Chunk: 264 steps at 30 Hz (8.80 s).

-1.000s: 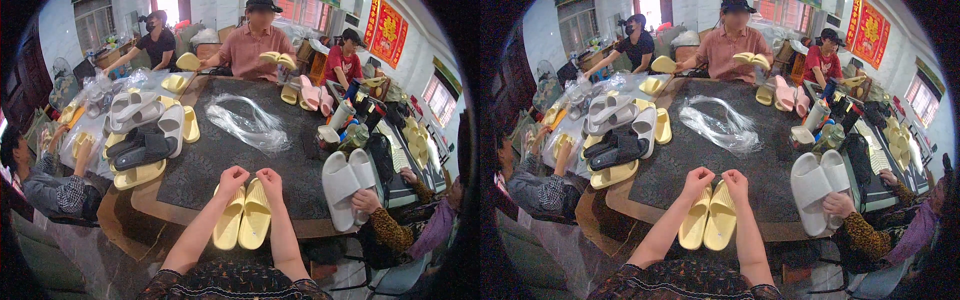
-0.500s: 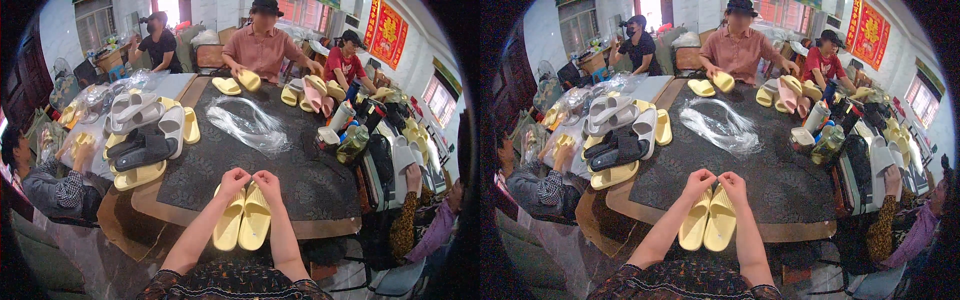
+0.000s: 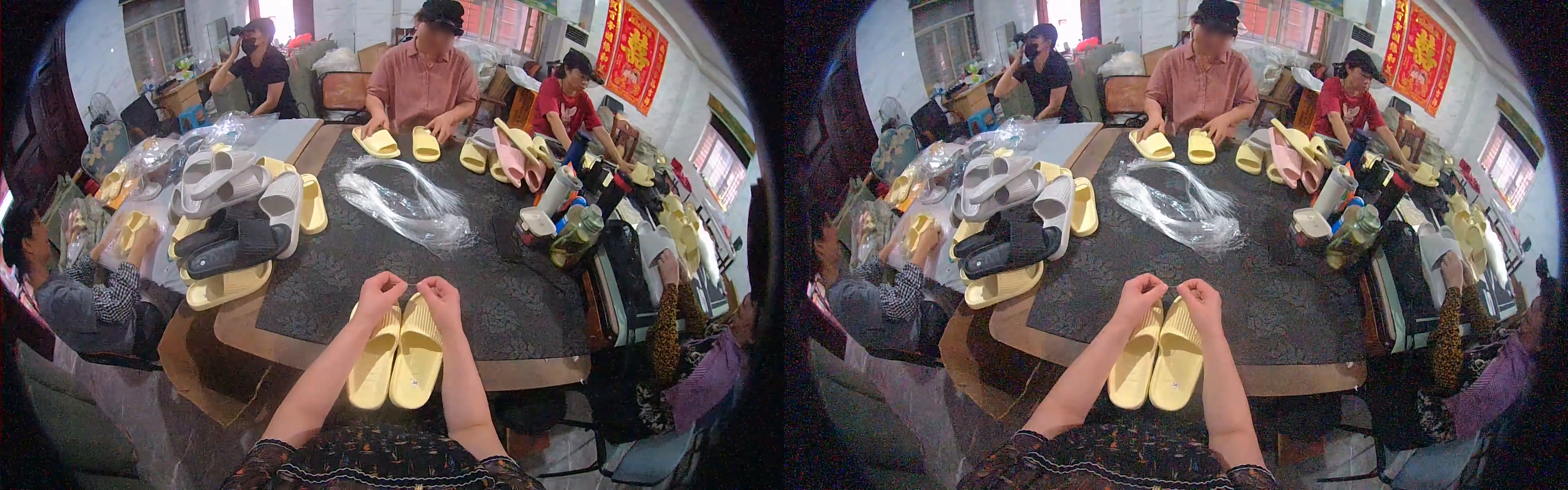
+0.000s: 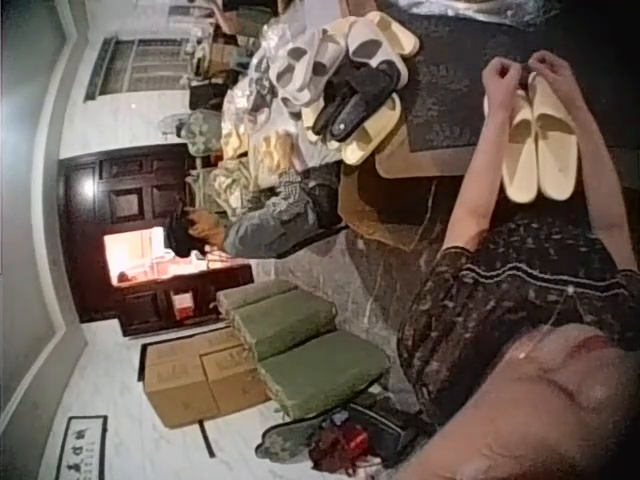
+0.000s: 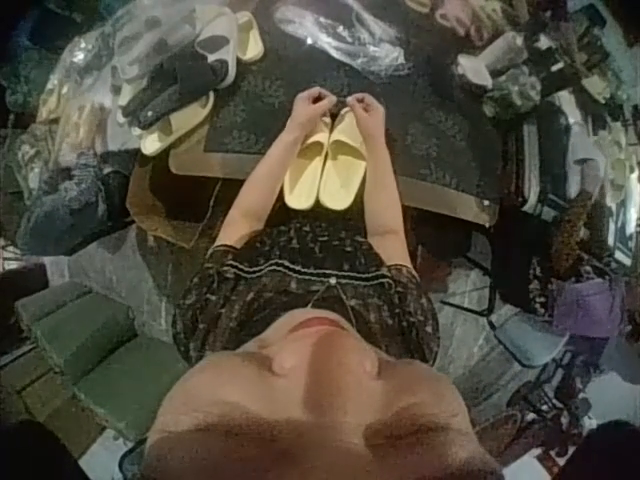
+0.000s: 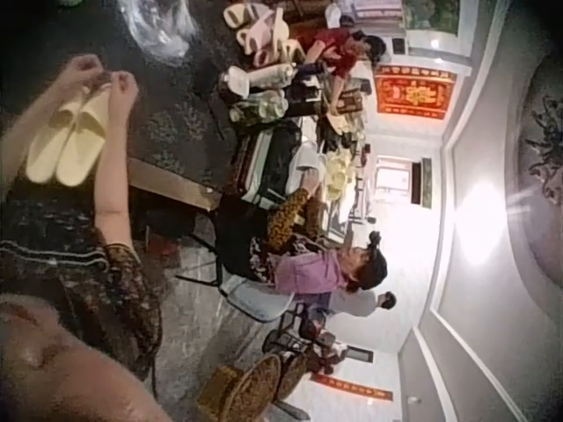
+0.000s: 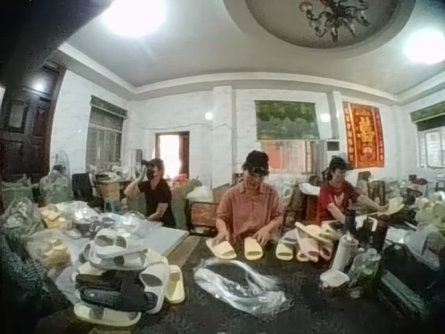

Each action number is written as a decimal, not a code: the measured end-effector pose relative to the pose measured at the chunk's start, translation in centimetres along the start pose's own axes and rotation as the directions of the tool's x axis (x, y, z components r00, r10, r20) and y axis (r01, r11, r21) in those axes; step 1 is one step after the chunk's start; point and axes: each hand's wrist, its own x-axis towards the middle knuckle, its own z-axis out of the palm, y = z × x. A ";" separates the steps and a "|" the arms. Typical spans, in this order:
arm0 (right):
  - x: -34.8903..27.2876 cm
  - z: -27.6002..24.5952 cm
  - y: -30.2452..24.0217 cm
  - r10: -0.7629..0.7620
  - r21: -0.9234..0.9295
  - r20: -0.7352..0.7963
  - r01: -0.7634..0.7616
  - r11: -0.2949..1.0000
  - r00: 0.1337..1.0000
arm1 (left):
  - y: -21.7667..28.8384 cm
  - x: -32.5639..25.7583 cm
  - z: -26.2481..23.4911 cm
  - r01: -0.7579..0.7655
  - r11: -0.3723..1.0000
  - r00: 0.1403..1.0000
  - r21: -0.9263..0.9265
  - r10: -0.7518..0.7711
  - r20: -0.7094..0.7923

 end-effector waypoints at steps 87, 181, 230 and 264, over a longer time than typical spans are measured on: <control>-0.2 -0.1 -0.4 0.030 -0.155 -0.001 -0.030 0.987 1.000 | 0.5 -0.3 0.1 -0.003 1.000 0.999 -0.021 0.004 0.048; -8.9 -19.7 -6.8 -0.368 -0.894 -0.439 -0.356 0.274 0.820 | 12.7 5.1 -32.3 0.177 0.312 0.943 0.933 0.219 -0.252; -6.5 -4.0 -5.5 -0.101 -0.083 -0.059 0.096 0.992 0.993 | 13.0 -8.7 1.4 -0.025 0.921 0.998 -0.388 0.043 0.038; -8.5 -3.1 -0.7 -0.264 -0.798 -0.048 0.122 0.590 0.963 | 1.8 -8.5 -1.3 -0.285 0.584 0.955 0.760 0.243 0.171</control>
